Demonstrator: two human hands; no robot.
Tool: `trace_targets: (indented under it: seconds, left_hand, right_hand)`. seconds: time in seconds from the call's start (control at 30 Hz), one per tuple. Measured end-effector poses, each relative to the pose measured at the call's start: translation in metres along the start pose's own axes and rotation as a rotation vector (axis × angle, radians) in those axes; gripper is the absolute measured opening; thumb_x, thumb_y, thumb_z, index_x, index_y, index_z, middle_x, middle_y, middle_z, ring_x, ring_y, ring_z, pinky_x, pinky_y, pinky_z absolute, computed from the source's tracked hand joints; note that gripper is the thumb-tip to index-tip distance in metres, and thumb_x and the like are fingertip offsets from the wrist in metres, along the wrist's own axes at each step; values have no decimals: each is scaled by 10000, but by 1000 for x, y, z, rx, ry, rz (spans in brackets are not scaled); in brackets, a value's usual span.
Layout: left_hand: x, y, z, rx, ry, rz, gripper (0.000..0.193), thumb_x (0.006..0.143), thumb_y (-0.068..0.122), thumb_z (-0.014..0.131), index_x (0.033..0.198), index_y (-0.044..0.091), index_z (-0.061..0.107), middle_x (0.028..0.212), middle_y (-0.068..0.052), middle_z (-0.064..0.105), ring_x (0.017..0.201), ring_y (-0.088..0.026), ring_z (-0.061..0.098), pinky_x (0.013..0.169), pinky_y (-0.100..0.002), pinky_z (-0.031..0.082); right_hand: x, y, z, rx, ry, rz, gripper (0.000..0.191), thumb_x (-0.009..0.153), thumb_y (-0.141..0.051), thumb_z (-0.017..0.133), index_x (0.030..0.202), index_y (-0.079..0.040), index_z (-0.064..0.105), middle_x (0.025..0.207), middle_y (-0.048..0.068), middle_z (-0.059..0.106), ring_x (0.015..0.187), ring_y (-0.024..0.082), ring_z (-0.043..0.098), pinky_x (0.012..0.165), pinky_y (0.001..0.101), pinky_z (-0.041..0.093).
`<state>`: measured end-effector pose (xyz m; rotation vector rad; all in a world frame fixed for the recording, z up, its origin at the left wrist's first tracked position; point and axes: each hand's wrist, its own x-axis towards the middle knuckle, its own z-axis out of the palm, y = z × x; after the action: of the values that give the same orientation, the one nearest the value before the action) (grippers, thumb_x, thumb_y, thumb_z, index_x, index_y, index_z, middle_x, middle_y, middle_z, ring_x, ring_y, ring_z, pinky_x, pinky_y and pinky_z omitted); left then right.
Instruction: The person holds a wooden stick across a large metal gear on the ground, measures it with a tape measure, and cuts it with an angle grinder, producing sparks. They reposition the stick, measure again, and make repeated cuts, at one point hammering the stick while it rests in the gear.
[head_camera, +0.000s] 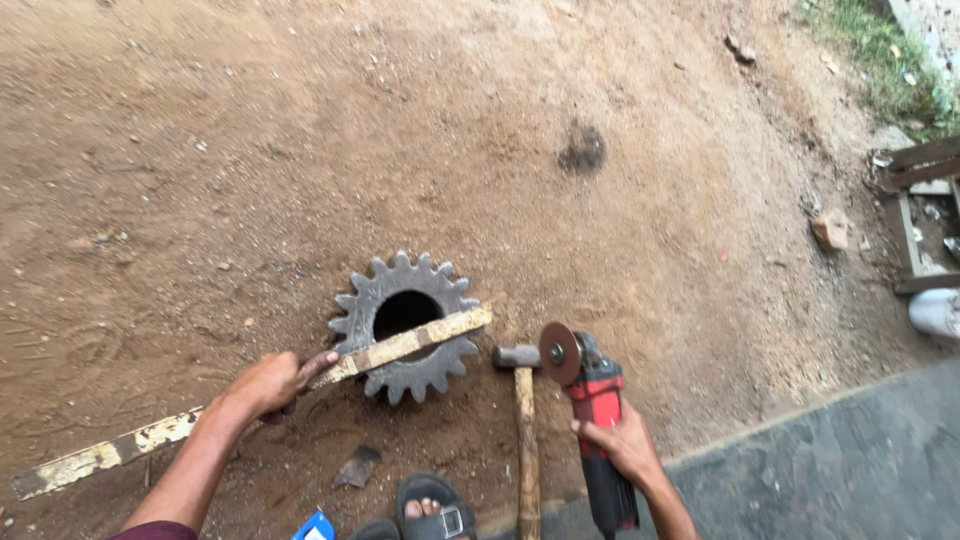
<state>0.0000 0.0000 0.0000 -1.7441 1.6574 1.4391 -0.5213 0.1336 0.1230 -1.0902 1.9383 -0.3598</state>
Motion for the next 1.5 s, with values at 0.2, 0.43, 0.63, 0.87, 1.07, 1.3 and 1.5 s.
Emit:
trace_targets:
  seconds: [0.2, 0.43, 0.63, 0.87, 1.07, 1.3, 1.5]
  left_hand:
    - [-19, 21, -5, 185, -34, -50, 1017, 819, 891, 330, 737, -24, 765, 855, -251, 827, 829, -360, 811, 804, -534, 604]
    - [-17, 29, -11, 187, -18, -22, 1026, 794, 923, 310, 810, 30, 813, 1023, -250, 765, 1054, -388, 740, 1005, -554, 544]
    - [-15, 29, -7, 159, -4, -27, 1002, 791, 924, 328, 874, 55, 820, 1076, -235, 765, 1112, -390, 715, 1029, -540, 531]
    - [-7, 23, -5, 167, 7, -7, 995, 755, 947, 300, 763, 79, 785, 919, -199, 759, 951, -339, 747, 904, -531, 570]
    - [6, 13, 2, 222, -5, 16, 898, 771, 947, 250, 574, 130, 565, 579, -20, 528, 570, -165, 586, 579, -387, 561]
    - [9, 12, 3, 215, -5, 22, 863, 751, 924, 220, 499, 156, 520, 473, 19, 473, 445, -87, 496, 476, -312, 446]
    - [9, 12, 3, 200, -6, 20, 860, 770, 943, 248, 525, 150, 470, 520, 36, 419, 479, -106, 449, 497, -325, 436]
  right_hand:
    - [6, -30, 4, -206, 32, 159, 679, 594, -377, 868, 1161, -55, 677, 987, 121, 791, 888, 216, 757, 841, 372, 584]
    - [23, -51, 23, -238, -9, 130, 672, 599, -381, 859, 1156, -51, 679, 955, 126, 792, 865, 235, 759, 825, 382, 592]
    - [32, -58, 29, -342, -2, 148, 730, 594, -425, 845, 1196, -63, 647, 945, 155, 781, 836, 270, 764, 805, 407, 604]
    - [37, -55, 31, -402, -21, 126, 779, 594, -451, 861, 1217, -37, 642, 982, 174, 777, 879, 281, 761, 846, 418, 595]
    - [34, -49, 29, -339, -43, 174, 810, 590, -438, 849, 1259, -48, 610, 1029, 175, 768, 903, 294, 770, 859, 429, 610]
    - [34, -43, 30, -253, -78, 181, 781, 587, -427, 841, 1224, -33, 620, 1049, 168, 779, 897, 276, 780, 854, 415, 628]
    - [36, -43, 33, -343, -56, 196, 805, 584, -462, 842, 1232, -41, 617, 1050, 172, 765, 915, 288, 765, 870, 419, 615]
